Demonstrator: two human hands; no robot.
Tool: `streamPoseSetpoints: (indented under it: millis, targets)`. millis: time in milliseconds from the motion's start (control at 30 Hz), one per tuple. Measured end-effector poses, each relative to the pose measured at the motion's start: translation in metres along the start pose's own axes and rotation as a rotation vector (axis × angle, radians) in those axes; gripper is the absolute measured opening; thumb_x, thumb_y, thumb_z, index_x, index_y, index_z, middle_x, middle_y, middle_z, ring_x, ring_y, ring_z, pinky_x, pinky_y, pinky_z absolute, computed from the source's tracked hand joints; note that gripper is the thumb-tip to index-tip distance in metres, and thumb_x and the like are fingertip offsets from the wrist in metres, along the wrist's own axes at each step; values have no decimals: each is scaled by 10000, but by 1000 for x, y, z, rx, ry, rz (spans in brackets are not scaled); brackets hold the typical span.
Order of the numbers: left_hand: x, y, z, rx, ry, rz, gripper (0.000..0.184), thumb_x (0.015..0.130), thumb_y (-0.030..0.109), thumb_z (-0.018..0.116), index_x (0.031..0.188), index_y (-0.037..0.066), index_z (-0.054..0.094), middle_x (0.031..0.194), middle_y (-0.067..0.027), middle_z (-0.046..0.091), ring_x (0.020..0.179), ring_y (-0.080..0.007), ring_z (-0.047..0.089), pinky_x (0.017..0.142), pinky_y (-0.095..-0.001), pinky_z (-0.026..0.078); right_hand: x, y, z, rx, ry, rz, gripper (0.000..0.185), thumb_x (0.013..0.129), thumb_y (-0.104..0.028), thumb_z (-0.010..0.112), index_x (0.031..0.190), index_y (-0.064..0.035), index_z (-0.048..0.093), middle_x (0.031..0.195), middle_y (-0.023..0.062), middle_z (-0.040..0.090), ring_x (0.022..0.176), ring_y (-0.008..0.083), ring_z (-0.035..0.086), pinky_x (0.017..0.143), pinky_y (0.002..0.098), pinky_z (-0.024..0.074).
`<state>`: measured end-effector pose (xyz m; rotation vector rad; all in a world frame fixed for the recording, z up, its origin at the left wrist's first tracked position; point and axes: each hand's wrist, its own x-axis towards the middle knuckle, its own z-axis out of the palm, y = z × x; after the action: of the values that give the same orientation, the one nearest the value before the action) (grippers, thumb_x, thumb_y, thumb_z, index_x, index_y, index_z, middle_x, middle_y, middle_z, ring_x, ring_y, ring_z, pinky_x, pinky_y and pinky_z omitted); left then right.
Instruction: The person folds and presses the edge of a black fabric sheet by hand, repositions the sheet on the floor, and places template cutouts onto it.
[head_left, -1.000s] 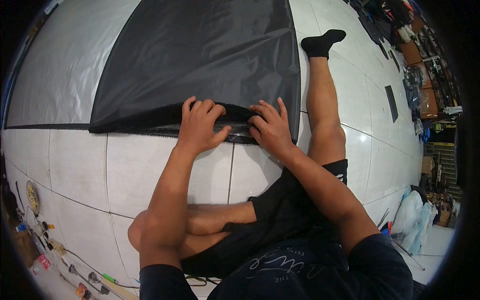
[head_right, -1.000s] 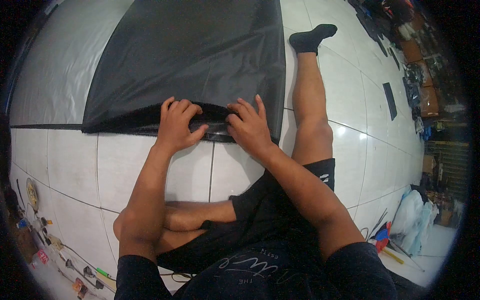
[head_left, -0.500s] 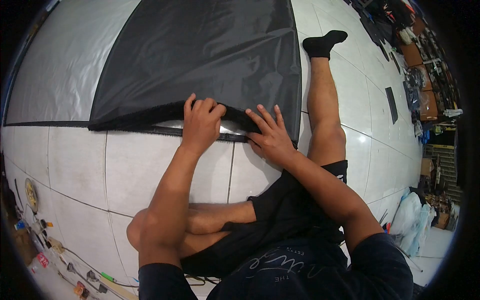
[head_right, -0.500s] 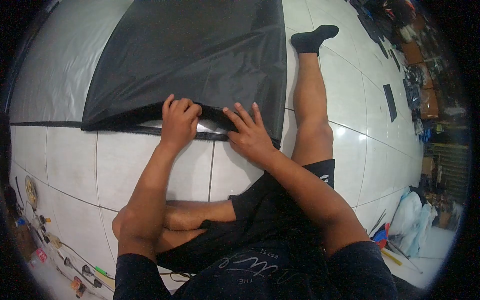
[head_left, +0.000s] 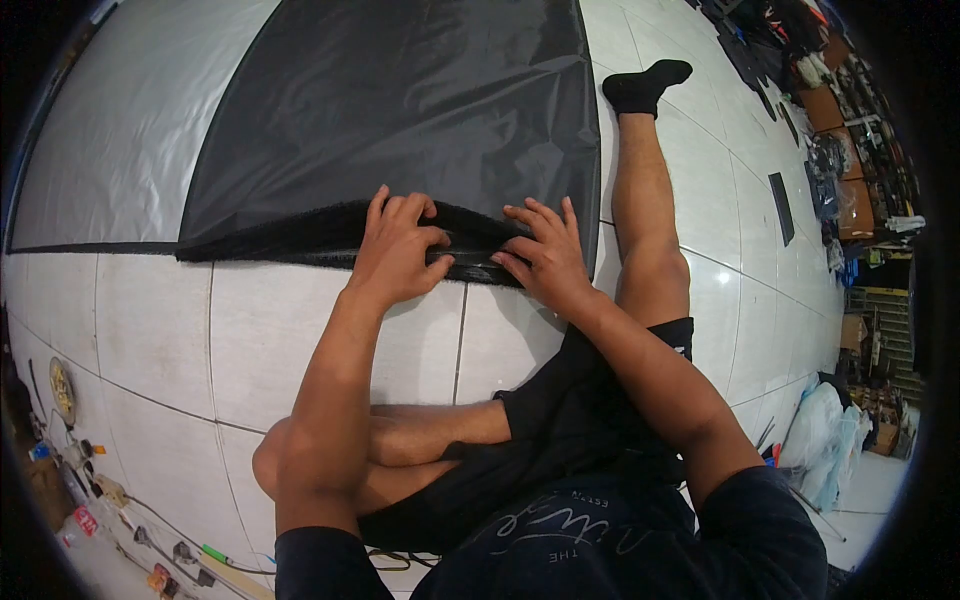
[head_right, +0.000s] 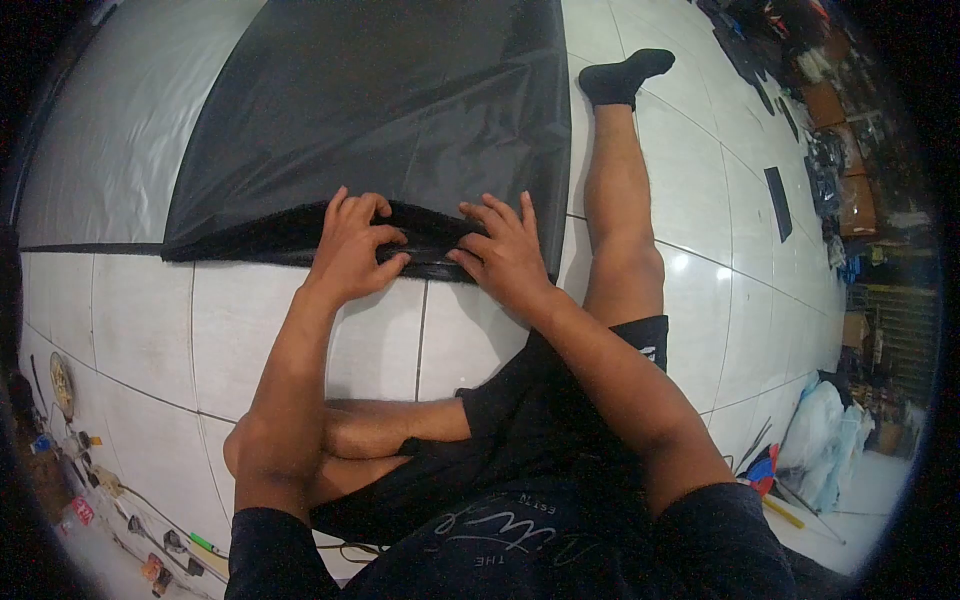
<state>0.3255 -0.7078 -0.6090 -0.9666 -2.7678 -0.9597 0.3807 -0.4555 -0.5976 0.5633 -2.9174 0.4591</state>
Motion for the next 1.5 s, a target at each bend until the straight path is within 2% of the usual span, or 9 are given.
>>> streamPoseSetpoints:
  millis: [233,333,400,600,800,900,1133,1200,1500]
  targets:
    - [4,-5,11,44,25,-31,105,852,162,769,935,99,779,1050,-56,608,1104,-243,594,1215,-561,274,-7,-1,5,-105,1,-65,103,877,-195,777,938,-115,753,1441,115,564,1473,325,406,1231,674,166]
    - [5,-6,20,53,177,-6,112,849,119,754,952,96,717,1020,-45,612,1029,-250,618,1192,-568,305,-14,-9,3,-126,-66,-206,107,855,-174,784,931,-116,738,1471,133,541,1484,350,391,1222,685,181]
    - [4,-6,21,57,190,-15,124,850,50,712,937,114,651,1013,-33,589,1007,-234,607,1194,-565,315,-15,-16,5,-28,-22,-169,112,818,-168,802,870,-107,723,1492,132,529,1485,373,385,1209,704,188]
    - [2,-8,18,120,104,11,153,818,-22,667,820,127,701,1036,-32,587,1026,-227,599,1204,-565,303,-14,-8,8,-94,-41,-142,127,807,-211,826,818,-106,755,1484,108,544,1471,366,398,1196,719,173]
    - [1,1,2,30,1,-27,101,780,79,754,857,113,810,1138,-80,591,1187,-259,562,1246,-562,229,-4,-7,2,3,-13,-51,118,842,-231,813,897,-128,793,1432,94,589,1442,339,434,1212,693,155]
    - [1,4,-3,-33,26,-3,102,794,165,797,869,98,809,1145,-93,588,1194,-271,555,1248,-566,220,-5,-3,3,-10,41,-7,117,851,-215,809,926,-129,784,1416,92,596,1434,333,446,1219,675,166]
    - [3,-5,9,6,26,-45,93,825,177,798,882,103,799,1100,-63,601,1145,-250,575,1230,-557,248,-9,-5,10,-5,59,-22,126,862,-193,790,955,-117,753,1406,105,593,1430,331,455,1216,667,192]
    - [3,-5,11,26,88,-35,119,829,157,787,924,96,751,1051,-48,609,1086,-250,597,1226,-556,261,-13,-8,7,-25,44,-160,131,835,-195,798,901,-100,737,1436,120,572,1440,358,444,1204,696,188]
    - [4,-6,20,70,228,34,154,832,3,690,933,109,644,994,-49,588,962,-255,618,1169,-585,365,-18,-11,13,-145,-21,-94,148,821,-201,806,765,-94,721,1471,113,549,1489,390,366,1185,749,146]
